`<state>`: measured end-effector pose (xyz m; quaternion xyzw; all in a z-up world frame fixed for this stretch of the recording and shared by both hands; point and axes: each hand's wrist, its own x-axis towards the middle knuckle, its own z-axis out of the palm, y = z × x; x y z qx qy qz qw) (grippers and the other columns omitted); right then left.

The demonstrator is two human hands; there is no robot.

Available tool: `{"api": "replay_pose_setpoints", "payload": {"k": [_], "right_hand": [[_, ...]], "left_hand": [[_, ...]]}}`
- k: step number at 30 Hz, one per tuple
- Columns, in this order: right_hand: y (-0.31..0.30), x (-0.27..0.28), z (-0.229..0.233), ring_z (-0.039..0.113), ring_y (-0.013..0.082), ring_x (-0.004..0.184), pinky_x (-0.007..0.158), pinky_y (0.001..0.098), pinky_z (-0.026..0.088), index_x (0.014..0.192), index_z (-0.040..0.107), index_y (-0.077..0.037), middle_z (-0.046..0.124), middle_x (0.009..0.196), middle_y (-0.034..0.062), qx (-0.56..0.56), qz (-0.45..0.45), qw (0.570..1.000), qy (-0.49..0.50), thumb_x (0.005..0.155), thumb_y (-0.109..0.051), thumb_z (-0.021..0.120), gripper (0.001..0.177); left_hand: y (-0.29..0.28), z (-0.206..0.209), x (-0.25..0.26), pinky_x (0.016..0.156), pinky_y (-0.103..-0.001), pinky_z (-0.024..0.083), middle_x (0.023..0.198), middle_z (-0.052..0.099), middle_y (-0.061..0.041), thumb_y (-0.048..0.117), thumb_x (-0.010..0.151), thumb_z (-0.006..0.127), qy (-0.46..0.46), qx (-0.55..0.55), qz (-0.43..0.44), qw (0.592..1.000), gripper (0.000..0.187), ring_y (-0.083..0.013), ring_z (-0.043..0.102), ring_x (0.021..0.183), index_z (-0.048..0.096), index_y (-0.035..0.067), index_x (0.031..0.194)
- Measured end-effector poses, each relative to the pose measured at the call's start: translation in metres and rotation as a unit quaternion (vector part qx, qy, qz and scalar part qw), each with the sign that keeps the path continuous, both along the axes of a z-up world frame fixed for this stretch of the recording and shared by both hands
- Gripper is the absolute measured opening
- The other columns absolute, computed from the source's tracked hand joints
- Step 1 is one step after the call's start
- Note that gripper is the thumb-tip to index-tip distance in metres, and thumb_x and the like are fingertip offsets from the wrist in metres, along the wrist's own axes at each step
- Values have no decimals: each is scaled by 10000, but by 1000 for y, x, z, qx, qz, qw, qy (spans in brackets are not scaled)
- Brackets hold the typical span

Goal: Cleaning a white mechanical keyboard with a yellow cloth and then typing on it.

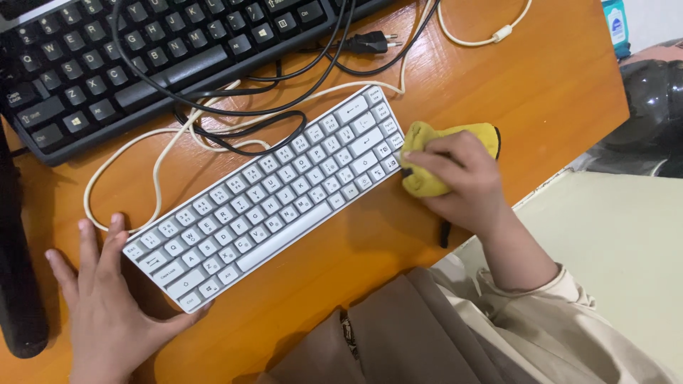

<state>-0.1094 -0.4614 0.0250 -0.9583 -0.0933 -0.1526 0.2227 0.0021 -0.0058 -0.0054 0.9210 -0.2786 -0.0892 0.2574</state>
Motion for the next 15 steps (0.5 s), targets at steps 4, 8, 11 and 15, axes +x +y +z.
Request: {"api": "replay_pose_setpoints", "payload": {"k": [4,8,11,15], "right_hand": [[-1,6,6,621,268,955,836,407,516,1184,748,-115,634,1058,84,3,-56,998,-19,765,-65,892,446],[3,14,7,617,285,960,822,395,519,1199,756,-111,642,1070,89,-27,-45,999,-1,757,-28,875,466],[3,17,6,619,278,954,829,385,532,1201,762,-125,634,1056,89,-19,-34,999,25,742,-18,866,482],[2,16,6,623,276,961,836,381,538,1193,766,-127,634,1060,96,-8,-33,999,32,745,-29,865,469]], "left_hand": [[1,0,-1,1234,-738,3,1590,398,-213,534,487,829,0,33,8,999,1289,-458,214,1584,288,-17,1519],[-2,4,-1,1225,-742,8,1590,406,-216,528,510,826,-3,10,6,1000,1267,-462,220,1572,290,-30,1513],[-2,3,-2,1230,-736,11,1587,408,-220,536,523,823,-5,6,7,1000,1247,-460,221,1574,299,-35,1500],[-3,3,0,1254,-702,20,1581,421,-223,551,489,841,-1,40,14,999,1259,-443,226,1590,339,-41,1481]]}}
